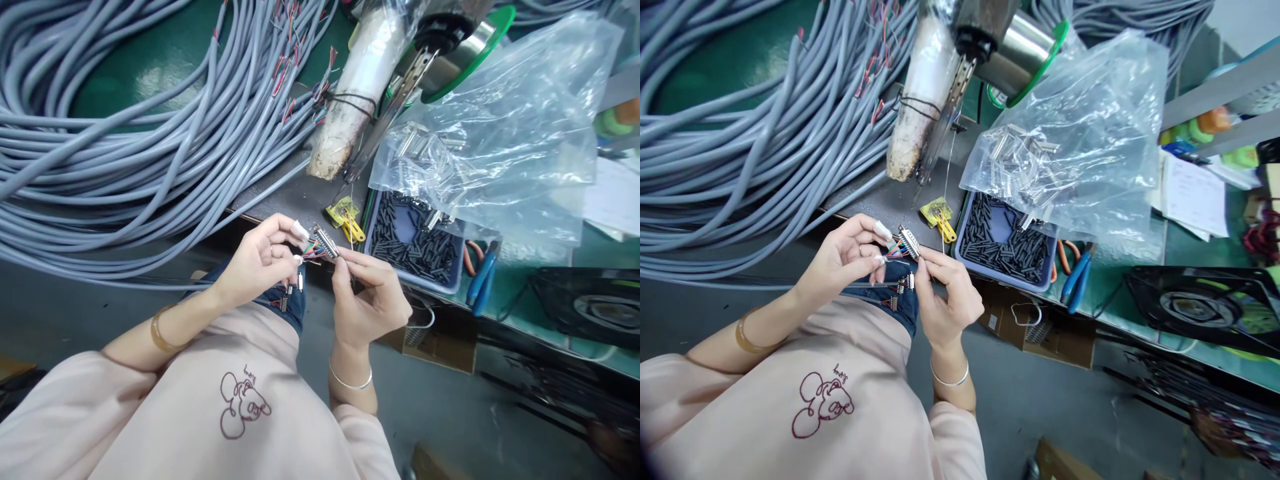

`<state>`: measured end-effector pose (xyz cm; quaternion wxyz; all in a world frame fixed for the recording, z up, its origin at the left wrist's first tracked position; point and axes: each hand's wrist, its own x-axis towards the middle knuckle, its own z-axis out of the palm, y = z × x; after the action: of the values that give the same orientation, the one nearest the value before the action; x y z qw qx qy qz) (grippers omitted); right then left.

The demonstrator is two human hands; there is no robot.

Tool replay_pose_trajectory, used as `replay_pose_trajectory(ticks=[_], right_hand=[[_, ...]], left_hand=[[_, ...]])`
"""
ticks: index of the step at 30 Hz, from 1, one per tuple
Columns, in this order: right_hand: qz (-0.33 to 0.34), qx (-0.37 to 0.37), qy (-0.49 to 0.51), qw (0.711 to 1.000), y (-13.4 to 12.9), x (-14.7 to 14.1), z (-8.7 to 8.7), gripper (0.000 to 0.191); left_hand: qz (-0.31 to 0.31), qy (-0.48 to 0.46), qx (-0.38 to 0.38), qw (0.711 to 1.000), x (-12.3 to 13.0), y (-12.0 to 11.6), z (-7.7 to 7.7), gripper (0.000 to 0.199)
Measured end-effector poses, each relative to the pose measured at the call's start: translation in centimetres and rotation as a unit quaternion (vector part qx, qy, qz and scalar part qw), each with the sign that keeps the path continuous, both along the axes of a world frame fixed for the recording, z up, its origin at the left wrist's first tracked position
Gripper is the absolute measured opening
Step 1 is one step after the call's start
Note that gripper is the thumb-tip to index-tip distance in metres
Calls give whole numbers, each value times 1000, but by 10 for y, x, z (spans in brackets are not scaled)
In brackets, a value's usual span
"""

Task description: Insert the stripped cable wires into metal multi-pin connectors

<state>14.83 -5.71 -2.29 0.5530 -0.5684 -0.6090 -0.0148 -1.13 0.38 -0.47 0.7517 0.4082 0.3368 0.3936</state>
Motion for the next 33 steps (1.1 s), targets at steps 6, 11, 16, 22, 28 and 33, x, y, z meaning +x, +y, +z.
replay_pose_trajectory(ticks=[6,11,16,22,28,33], right_hand=[[-19,7,-1,1000,0,2,-1,19],[-18,10,1,1000,-1,3,-2,18],[-29,40,-17,999,-4,7,-4,19],[-25,25,36,999,-6,11,-5,14],[-39,19,66,997,-6,12,-5,12],[-19,27,72,997,-5,10,-3,10]], left_hand=[[-15,24,6,1000,-1,0,1,33],[-22,41,12,999,-4,0,0,33],[-122,91,-4,988,-8,2,3,13],[-62,143,113,981,-8,-1,4,15],[-21,182,258,949,-7,-7,1,14],[-12,202,313,928,-9,-8,0,14]])
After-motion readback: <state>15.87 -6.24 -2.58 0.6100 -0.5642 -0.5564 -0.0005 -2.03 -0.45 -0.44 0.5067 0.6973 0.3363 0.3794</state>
